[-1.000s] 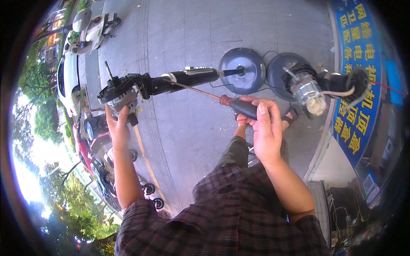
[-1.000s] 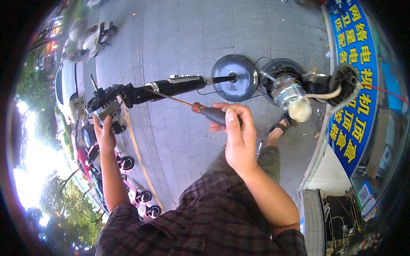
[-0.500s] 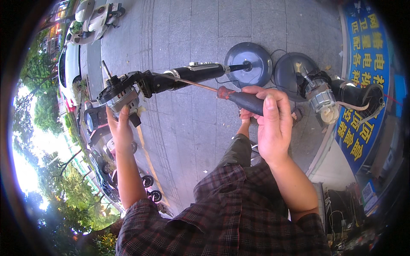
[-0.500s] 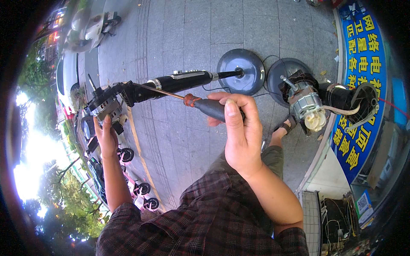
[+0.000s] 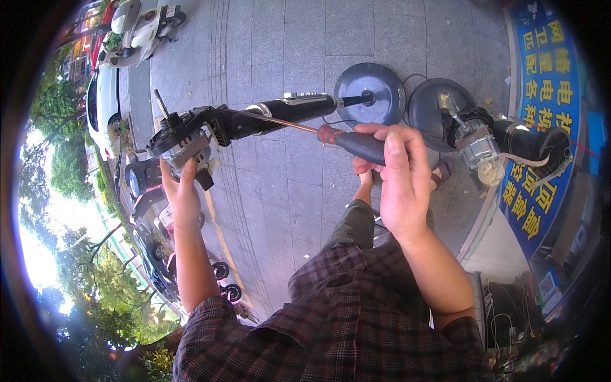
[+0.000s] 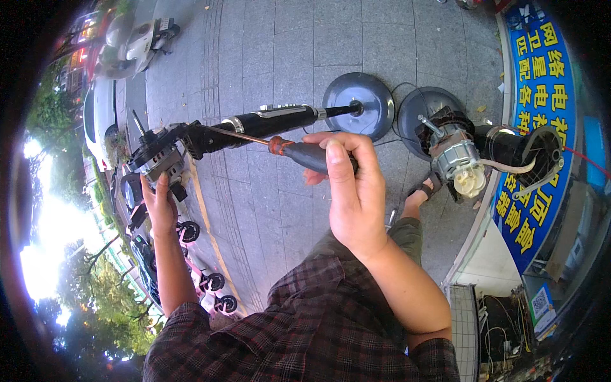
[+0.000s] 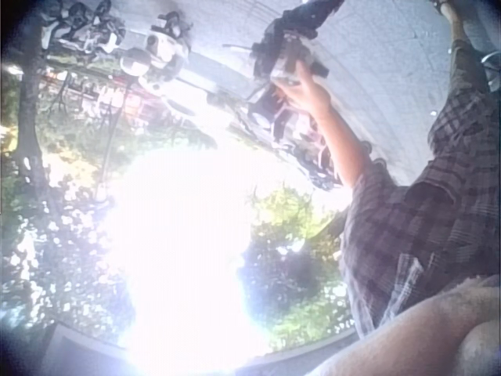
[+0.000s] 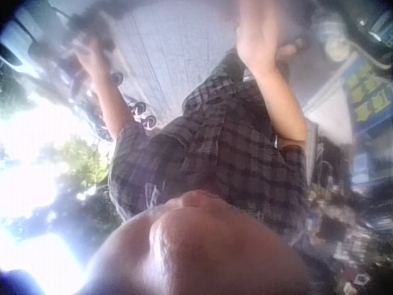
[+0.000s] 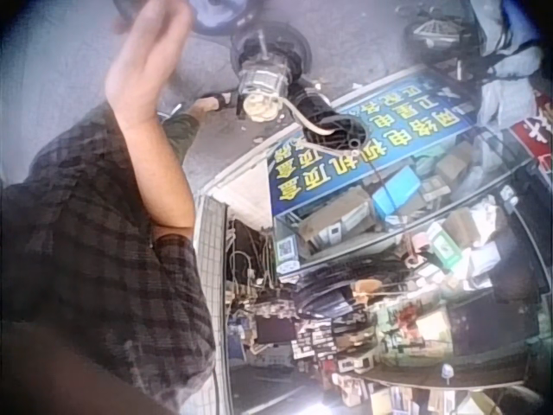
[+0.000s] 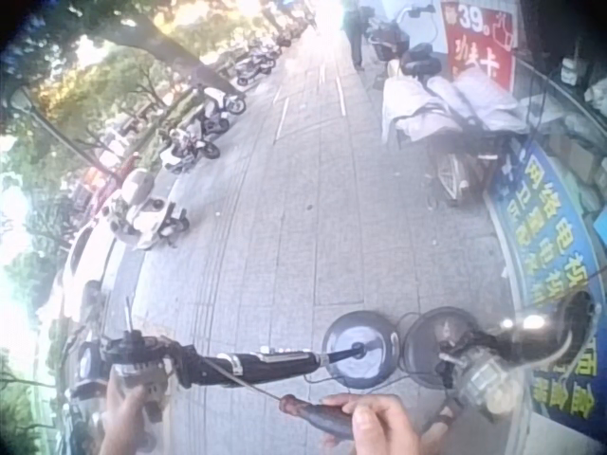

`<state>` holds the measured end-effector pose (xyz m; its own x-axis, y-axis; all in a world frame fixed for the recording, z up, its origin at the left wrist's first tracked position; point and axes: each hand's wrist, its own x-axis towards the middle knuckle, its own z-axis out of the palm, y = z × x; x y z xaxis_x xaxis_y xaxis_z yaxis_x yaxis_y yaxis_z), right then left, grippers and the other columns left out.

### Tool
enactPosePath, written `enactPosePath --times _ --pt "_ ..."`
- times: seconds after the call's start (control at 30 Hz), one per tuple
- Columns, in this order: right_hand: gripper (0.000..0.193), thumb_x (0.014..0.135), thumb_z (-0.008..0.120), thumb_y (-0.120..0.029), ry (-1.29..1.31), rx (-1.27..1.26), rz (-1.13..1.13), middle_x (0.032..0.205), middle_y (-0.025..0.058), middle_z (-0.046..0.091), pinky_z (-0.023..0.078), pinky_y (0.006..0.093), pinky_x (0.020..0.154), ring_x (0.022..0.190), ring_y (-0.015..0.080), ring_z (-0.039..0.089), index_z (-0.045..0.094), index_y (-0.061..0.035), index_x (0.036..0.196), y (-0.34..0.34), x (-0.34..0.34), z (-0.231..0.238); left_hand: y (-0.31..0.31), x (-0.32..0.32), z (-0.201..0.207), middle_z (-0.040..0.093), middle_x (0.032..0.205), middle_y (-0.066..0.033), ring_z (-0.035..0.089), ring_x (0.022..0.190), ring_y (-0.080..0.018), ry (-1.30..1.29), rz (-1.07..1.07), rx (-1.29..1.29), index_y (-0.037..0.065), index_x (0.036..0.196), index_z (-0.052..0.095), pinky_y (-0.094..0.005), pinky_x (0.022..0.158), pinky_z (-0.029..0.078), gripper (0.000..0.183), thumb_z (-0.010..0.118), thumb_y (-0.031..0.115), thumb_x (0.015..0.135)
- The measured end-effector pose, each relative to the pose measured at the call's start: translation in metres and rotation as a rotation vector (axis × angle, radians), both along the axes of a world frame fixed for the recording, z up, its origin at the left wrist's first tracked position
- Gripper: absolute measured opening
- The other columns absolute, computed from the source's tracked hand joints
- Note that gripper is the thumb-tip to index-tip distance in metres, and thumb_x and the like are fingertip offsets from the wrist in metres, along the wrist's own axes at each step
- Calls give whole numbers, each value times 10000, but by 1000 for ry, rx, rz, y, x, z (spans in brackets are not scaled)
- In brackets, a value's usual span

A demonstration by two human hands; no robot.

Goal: The person uses a screwdriver to remove screws from an electric motor mounted on a stand, then retrieves a caliper to measure the motor's dimensions. The person repeatedly measures the motor while holding it with both hands.

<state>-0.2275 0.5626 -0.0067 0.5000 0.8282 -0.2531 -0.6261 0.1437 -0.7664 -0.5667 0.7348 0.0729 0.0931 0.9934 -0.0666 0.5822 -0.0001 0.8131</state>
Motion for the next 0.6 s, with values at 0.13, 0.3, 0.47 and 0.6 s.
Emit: enactPosePath --times 0.13,0.3,0.47,0.6 --pt "324 1148 456 -307 -289 -205 132 931 109 678 503 276 624 686 111 596 580 -9 1125 7 18 14 -1 -1 -2 629 1334 -148 591 1202 -211 10 0 1 -67 1532 385 -347 1083 448 816 788 343 953" --pt "385 1105 570 -385 -559 -386 285 656 -57 511 350 231 529 578 30 474 652 -33 972 31 54 47 -4 -11 -4 620 1350 -143 569 1226 -209 53 22 50 -64 1548 379 -348 1105 425 839 809 318 937" --pt "431 1056 656 -386 -590 -292 229 582 64 560 415 329 517 520 138 527 648 9 885 39 59 49 -8 -9 -1 622 1340 -119 568 1206 -194 23 -28 34 -41 1539 408 -333 1089 423 775 804 244 936" --pt "388 1043 680 -376 -705 -396 286 584 58 553 421 326 524 524 140 521 677 2 955 37 63 47 -12 1 2 626 1325 -108 571 1189 -184 -5 -51 41 -32 1514 437 -323 1070 431 708 785 209 947"
